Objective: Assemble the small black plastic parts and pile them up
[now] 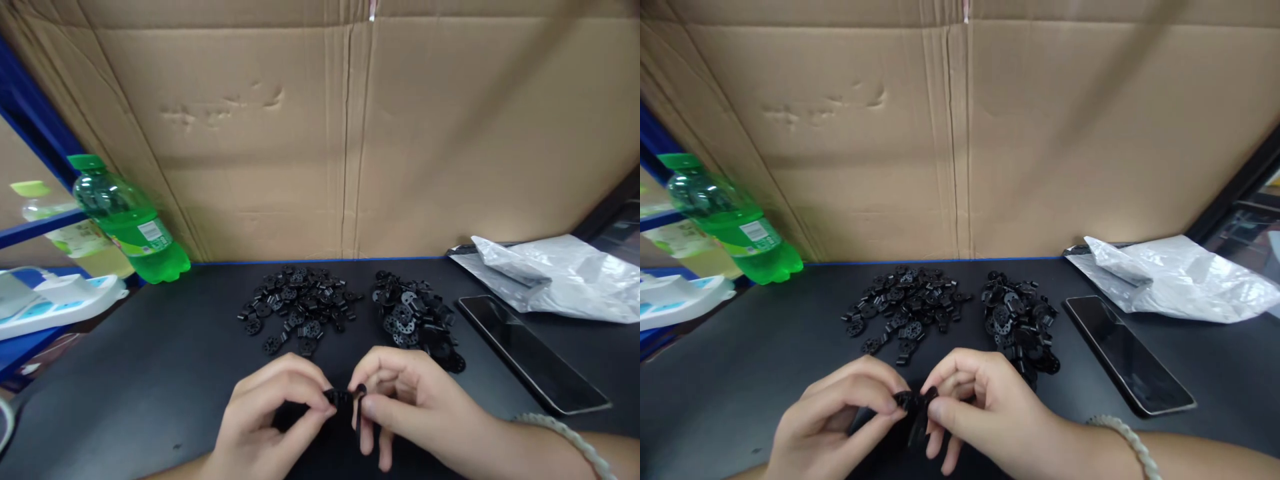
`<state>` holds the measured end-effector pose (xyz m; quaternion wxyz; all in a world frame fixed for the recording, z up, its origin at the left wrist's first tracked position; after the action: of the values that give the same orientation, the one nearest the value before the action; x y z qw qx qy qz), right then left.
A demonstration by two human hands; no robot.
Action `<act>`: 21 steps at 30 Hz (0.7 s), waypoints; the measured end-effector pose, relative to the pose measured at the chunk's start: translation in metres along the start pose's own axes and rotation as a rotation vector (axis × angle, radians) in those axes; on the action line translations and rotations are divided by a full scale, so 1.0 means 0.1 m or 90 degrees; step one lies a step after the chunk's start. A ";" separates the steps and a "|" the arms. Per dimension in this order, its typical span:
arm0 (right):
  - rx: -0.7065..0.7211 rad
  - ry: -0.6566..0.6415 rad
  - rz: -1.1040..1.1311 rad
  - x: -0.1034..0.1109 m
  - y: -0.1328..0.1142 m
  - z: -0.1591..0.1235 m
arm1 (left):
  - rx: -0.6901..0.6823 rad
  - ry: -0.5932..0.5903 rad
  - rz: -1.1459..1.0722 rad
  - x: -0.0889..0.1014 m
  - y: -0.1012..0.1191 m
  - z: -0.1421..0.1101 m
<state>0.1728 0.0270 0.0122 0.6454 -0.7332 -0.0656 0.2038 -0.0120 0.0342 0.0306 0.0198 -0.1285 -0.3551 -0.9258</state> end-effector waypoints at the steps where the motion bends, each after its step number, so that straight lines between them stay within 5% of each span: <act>1: 0.009 0.010 -0.037 0.03 -0.08 0.00 | -0.004 0.000 0.014 0.00 0.00 -0.01; 3: 0.063 0.032 -0.179 0.15 -0.32 0.00 | -0.013 0.015 0.050 0.02 -0.02 -0.03; 5: 0.214 0.055 -0.453 0.33 -0.65 0.00 | -0.024 0.029 0.078 0.02 -0.03 -0.04; 8: 0.382 0.203 -0.736 0.72 -1.10 0.02 | -0.040 0.017 0.079 -0.01 -0.02 -0.05; 13: 0.291 0.208 -0.933 1.13 -1.22 0.16 | -0.069 -0.057 0.063 -0.09 0.05 -0.05; 21: 0.246 0.148 -0.963 1.08 -1.15 0.14 | -0.098 -0.143 0.073 -0.14 0.10 -0.06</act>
<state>0.2851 0.0968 0.1001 0.7278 -0.3809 -0.4419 -0.3605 0.0016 0.0216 0.0291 0.0229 -0.2524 -0.2751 -0.9274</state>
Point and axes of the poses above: each hand's wrist, its own z-axis towards the middle knuckle, its own x-axis out of the back of the hand, y = z × x, the point moved 3 cm from there along z, towards the middle knuckle, and after that the axes turned 11 degrees about y, right-handed, at the moved point
